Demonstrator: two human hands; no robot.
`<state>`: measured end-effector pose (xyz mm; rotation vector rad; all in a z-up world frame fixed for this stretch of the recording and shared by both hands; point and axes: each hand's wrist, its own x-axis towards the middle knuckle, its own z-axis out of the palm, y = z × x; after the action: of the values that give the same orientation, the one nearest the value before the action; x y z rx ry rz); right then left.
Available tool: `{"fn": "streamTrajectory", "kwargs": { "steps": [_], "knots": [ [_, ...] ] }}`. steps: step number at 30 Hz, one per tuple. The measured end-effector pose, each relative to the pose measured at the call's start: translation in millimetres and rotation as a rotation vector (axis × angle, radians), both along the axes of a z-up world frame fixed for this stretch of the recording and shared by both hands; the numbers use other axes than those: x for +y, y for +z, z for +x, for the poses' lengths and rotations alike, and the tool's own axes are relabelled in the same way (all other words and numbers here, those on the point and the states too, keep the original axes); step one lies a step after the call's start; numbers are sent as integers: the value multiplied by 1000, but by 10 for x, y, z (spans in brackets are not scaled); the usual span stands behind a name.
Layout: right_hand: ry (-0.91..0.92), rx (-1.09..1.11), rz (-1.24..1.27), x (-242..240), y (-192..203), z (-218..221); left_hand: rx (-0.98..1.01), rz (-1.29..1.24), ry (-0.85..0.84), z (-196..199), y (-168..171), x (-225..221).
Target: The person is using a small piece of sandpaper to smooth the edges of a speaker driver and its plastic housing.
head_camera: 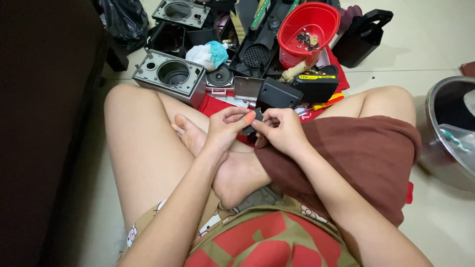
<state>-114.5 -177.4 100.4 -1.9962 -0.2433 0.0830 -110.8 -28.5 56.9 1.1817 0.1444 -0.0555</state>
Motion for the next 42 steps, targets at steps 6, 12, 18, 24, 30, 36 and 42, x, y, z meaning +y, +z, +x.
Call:
{"fn": "streamTrajectory", "kwargs": {
  "steps": [6,12,18,24,30,36,42],
  "knots": [
    [-42,58,76,7,88,-37,5,-43,37,-2,-15,1],
    [9,-7,-217,24,283,-174,-109,120,188,38,-21,179],
    [222,67,-498,23,359,-210,-193,574,530,31,190,564],
    [282,120,-674,39,379,-204,-98,500,801,154,254,690],
    [296,115,-694,9,298,-155,-153,357,819,193,226,689],
    [288,93,-696,-15,299,-174,-200,435,539,119,173,444],
    [279,12,-688,-76,231,-139,11,306,426,1036,88,42]
  ]
}}
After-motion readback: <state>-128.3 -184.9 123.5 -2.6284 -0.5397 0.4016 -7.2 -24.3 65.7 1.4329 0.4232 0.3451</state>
